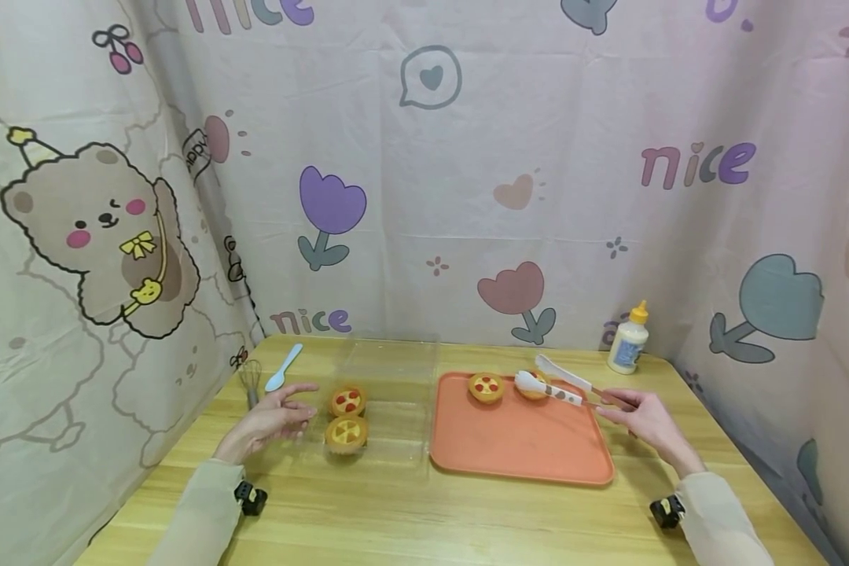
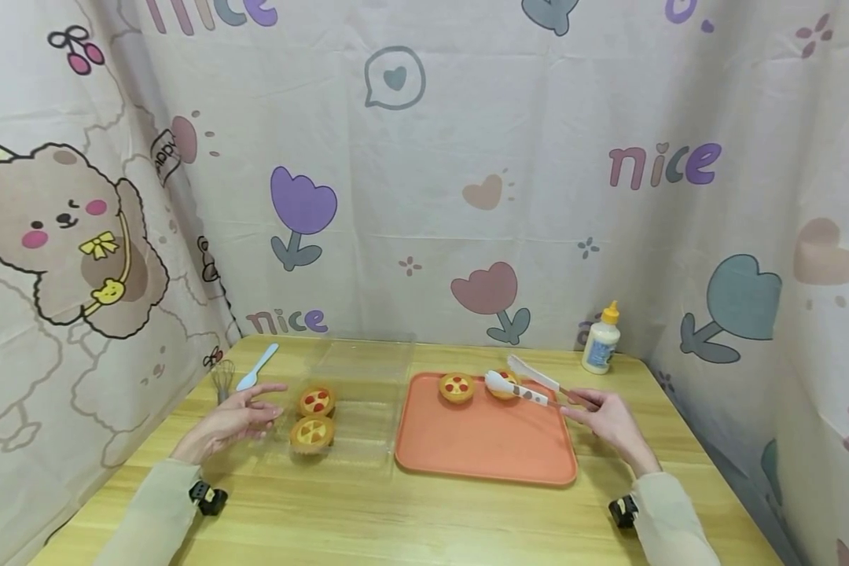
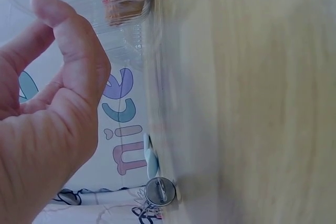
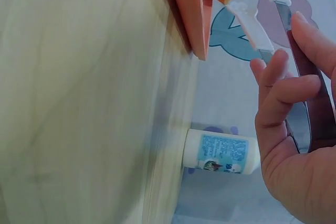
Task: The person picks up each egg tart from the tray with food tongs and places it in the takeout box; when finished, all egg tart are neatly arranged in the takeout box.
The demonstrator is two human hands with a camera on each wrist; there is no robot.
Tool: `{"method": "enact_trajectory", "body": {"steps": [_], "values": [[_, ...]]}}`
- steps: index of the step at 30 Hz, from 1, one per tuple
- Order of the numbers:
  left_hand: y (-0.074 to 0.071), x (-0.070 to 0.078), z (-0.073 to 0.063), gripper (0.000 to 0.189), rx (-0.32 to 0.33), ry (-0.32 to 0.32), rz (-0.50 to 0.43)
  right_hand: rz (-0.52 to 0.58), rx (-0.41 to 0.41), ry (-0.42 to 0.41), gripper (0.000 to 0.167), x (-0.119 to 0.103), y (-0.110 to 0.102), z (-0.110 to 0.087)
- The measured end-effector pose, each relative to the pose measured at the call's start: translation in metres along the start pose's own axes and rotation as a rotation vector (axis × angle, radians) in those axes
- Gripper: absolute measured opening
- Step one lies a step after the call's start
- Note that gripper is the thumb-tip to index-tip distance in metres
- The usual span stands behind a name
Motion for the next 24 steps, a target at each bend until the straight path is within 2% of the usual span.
{"method": "enact_trajectory", "body": {"steps": [15,24], "values": [[-0.0005,-0.0008,-0.001,0.074,0.012,-0.012,0.007,-0.02,-0.016,-0.009,0.067,0.002,0.0046,-0.001],[-0.0011,-0.0003,-0.001,0.073,0.018,-0.011,0.033,-0.055,0.022,-0.045,0.061,0.0033,0.0035,0.0015]]}}
Point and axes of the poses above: each hand's wrist, its own z-axis towards the middle knuckle, its own y-axis out of the palm, x = y × z, the point moved 3 cm from there along z, towards the middle knuckle, and after that the axes turned 10 degrees about y, right-handed, at the moved point
